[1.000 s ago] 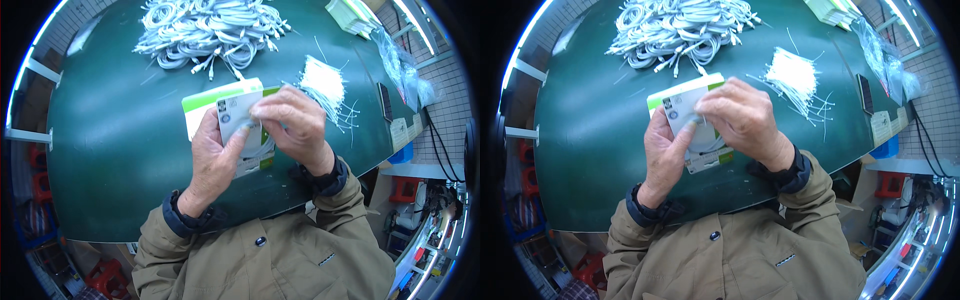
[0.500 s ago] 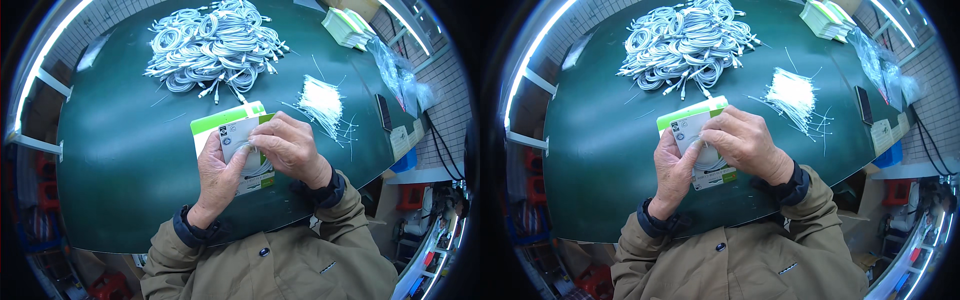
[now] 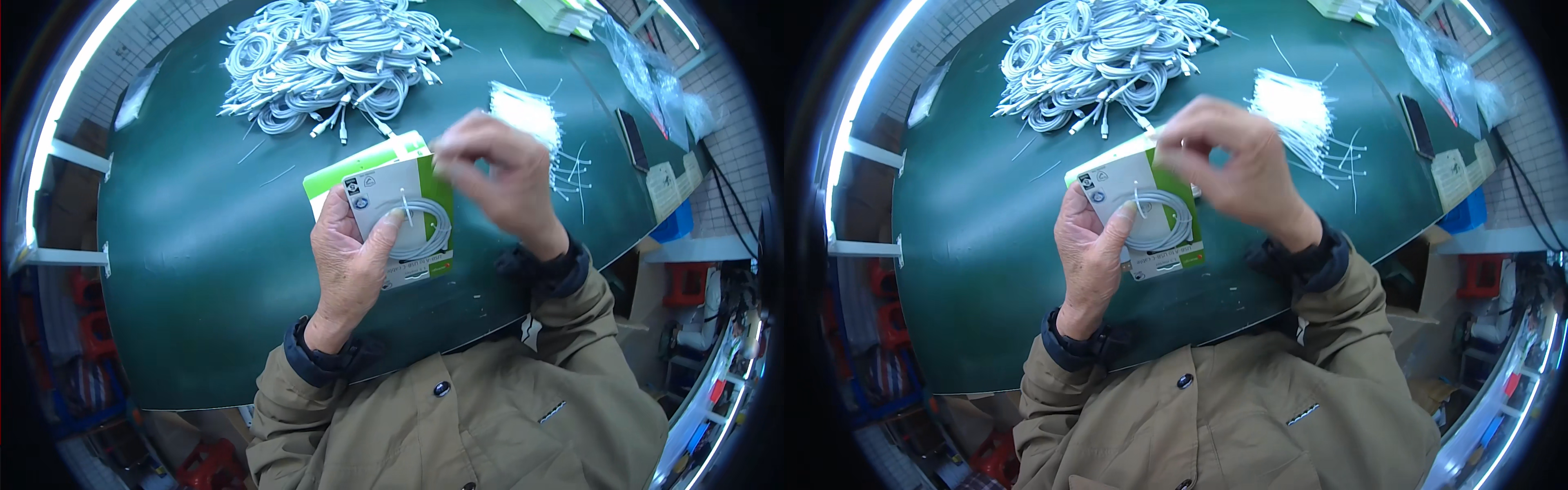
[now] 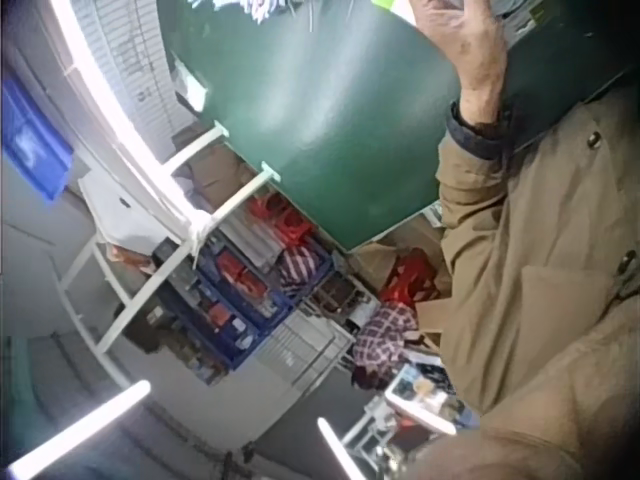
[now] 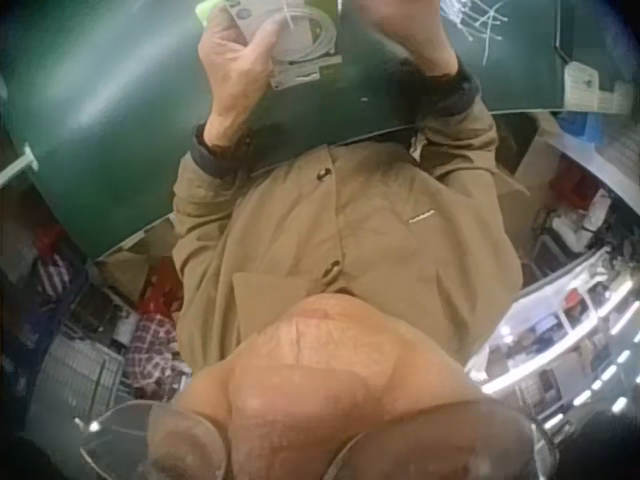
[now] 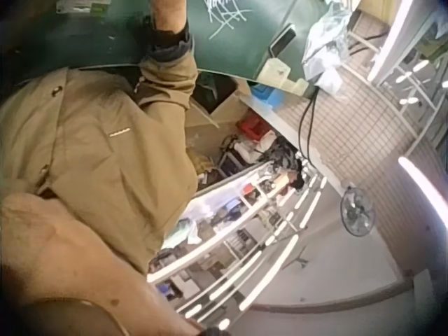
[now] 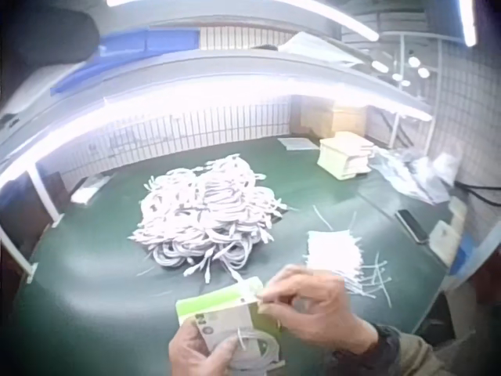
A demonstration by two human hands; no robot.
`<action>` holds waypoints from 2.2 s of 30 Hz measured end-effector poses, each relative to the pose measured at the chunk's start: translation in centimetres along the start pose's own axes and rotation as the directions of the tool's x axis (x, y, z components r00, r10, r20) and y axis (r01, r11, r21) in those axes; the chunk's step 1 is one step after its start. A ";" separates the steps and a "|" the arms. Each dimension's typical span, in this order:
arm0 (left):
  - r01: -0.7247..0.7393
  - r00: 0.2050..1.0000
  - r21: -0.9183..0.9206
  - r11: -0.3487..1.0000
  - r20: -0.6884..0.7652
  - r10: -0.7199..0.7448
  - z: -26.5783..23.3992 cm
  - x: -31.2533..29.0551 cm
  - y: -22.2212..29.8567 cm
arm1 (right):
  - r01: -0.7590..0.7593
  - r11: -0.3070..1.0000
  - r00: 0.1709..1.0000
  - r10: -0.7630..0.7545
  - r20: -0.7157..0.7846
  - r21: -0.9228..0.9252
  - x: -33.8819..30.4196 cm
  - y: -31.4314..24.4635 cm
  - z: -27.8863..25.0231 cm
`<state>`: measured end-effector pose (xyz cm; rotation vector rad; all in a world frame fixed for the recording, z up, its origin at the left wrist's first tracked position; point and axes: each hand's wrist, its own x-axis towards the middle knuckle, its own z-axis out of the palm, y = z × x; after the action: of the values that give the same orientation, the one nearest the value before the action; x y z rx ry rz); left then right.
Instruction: Packing coiled white cables into cardboard and plastic packaging inserts and securing them with plastic ties.
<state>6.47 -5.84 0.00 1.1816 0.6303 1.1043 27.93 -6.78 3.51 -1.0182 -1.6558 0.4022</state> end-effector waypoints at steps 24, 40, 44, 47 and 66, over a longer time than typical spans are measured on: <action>-0.009 0.996 0.047 0.999 0.088 0.005 0.4 -0.7 -0.1 | -0.716 0.300 0.698 0.303 0.648 0.631 -1.9 4.6 1.5; -0.006 0.998 0.071 0.997 0.063 0.001 0.5 -0.8 0.0 | -0.321 0.921 0.917 0.244 0.314 0.222 -0.8 4.1 1.3; -0.038 0.997 0.133 0.990 0.072 0.028 0.9 -1.2 0.5 | -0.001 1.000 0.985 0.004 0.175 -0.016 -0.8 3.5 1.9; -0.045 0.997 0.137 0.990 0.071 0.035 0.7 -1.1 0.5 | 0.060 0.997 0.987 -0.051 0.151 -0.057 -0.9 4.2 2.7; 0.026 0.999 0.009 1.000 -0.034 -0.026 0.5 -0.1 0.0 | 0.121 0.955 0.992 -0.122 0.014 -0.271 -0.7 3.7 2.2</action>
<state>6.84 -6.10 0.15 1.1616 0.6761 1.1027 27.52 -4.70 -0.34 -1.1082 -1.7944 0.0917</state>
